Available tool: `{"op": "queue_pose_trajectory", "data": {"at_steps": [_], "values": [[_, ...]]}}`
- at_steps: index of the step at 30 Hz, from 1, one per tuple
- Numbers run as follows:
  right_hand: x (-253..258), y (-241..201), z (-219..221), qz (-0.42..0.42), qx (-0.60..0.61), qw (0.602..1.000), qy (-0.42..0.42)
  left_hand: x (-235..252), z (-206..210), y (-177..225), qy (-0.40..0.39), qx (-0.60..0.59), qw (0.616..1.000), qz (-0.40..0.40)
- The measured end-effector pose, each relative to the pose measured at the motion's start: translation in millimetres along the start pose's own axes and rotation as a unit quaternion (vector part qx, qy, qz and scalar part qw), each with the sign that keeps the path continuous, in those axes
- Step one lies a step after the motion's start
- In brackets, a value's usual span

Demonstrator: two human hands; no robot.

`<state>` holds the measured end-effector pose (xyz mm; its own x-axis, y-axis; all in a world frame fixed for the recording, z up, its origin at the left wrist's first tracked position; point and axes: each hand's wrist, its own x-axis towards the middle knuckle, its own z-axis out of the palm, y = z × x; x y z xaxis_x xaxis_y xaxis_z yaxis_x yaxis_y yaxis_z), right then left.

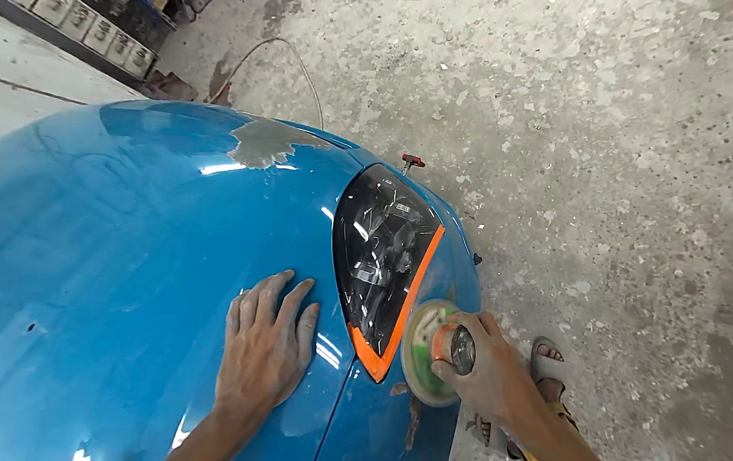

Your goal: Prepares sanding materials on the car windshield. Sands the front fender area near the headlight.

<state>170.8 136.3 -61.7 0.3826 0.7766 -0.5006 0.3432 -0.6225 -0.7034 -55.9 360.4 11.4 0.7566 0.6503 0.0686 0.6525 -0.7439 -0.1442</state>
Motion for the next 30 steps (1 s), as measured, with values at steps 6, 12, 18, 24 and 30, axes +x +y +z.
{"op": "queue_pose_trajectory", "data": {"at_steps": [6, 12, 18, 24, 30], "values": [[-2.2, 2.5, 0.6, -0.002, 0.003, 1.000, 0.003, -0.5, 0.6, -0.4, -0.001, 0.001, 1.000, -0.002], [-2.2, 1.5, 2.0, 0.003, 0.012, 1.000, 0.007, -0.1, 0.4, -0.1, 0.001, 0.000, 1.000, -0.001], [-1.0, 6.1, 6.3, 0.017, 0.006, 0.999, 0.030, -0.1, -0.9, 0.3, -0.001, 0.001, 1.000, 0.000], [-9.3, 3.9, 8.2, 0.024, -0.007, 0.999, 0.028, -0.3, -0.4, 0.1, -0.005, 0.002, 1.000, -0.001], [-10.2, 11.0, 6.1, -0.003, -0.010, 1.000, 0.012, -0.7, -1.7, -0.2, -0.008, -0.002, 1.000, 0.003]]}}
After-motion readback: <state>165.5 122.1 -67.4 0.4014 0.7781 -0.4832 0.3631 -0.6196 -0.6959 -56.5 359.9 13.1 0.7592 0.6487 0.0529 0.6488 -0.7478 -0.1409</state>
